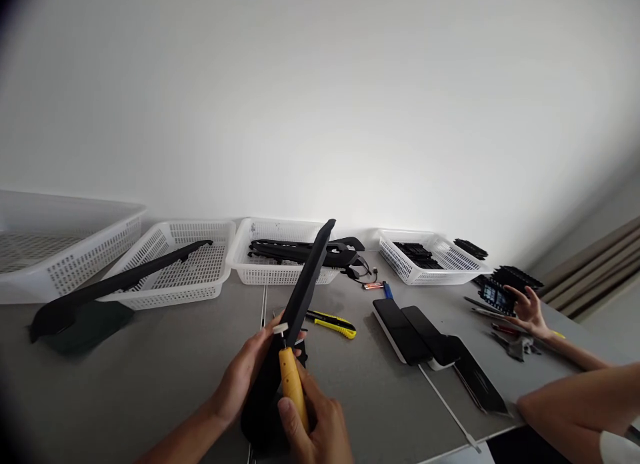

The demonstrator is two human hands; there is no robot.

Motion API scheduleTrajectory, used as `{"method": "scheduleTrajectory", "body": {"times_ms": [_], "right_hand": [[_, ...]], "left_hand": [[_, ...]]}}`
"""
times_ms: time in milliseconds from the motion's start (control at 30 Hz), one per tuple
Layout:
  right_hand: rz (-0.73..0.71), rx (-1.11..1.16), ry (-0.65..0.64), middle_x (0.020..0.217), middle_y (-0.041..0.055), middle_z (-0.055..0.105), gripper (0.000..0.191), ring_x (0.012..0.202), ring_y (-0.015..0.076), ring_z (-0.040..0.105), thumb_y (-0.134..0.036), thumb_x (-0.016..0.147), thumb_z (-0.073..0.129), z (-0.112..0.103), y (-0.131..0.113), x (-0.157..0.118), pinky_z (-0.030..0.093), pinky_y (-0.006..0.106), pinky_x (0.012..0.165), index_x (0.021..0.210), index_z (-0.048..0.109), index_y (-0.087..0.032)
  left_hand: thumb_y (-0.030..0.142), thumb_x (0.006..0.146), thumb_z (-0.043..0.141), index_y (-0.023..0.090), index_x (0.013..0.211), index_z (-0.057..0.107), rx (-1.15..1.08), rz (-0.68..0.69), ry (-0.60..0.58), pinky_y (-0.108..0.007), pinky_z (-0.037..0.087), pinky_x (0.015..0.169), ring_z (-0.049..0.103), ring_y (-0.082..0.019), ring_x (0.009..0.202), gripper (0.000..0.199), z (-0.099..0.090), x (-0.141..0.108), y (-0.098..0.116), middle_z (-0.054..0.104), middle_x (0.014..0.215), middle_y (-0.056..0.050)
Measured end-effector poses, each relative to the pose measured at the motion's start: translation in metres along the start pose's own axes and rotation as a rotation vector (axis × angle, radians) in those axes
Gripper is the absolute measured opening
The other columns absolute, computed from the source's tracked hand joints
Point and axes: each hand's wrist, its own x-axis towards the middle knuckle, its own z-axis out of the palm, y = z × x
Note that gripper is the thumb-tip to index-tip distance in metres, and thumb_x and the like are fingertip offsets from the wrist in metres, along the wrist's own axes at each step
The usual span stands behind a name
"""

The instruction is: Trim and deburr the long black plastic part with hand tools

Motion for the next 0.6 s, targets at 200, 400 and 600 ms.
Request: {"method": "scheduleTrajectory", "body": {"times_ms": [200, 400, 600], "right_hand": [[0.001, -0.04, -0.083, 0.093, 0.008, 0.078, 0.073, 0.074, 0.0231, 0.071, -0.072, 0.098, 0.056, 0.008, 0.003, -0.007, 0.058, 0.028, 0.072, 0.139, 0.074, -0.014], [-0.026, -0.06, -0.313, 0.096, 0.0082, 0.081, 0.065, 0.078, 0.024, 0.075, -0.064, 0.101, 0.055, 0.0, 0.004, -0.01, 0.057, 0.027, 0.071, 0.144, 0.071, -0.018], [-0.061, -0.118, -0.39, 0.087, 0.0069, 0.08, 0.065, 0.066, 0.0218, 0.072, -0.062, 0.101, 0.057, -0.006, 0.005, -0.01, 0.056, 0.026, 0.064, 0.147, 0.07, -0.018]], "left_hand": [[0.064, 0.106, 0.05, 0.02, 0.148, 0.068, -0.145, 0.064, 0.045, -0.036, 0.053, 0.093, 0.071, -0.027, 0.106, 0.063, 0.009, 0.006, 0.019, 0.072, 0.14, -0.015], [0.058, 0.105, 0.055, 0.02, 0.15, 0.065, -0.226, 0.095, 0.154, -0.03, 0.055, 0.081, 0.07, -0.02, 0.09, 0.059, 0.001, 0.014, 0.027, 0.074, 0.135, -0.015], [0.055, 0.106, 0.055, 0.02, 0.143, 0.065, -0.276, 0.159, 0.172, -0.029, 0.054, 0.074, 0.065, -0.017, 0.082, 0.051, -0.003, 0.018, 0.036, 0.073, 0.123, -0.013]]}}
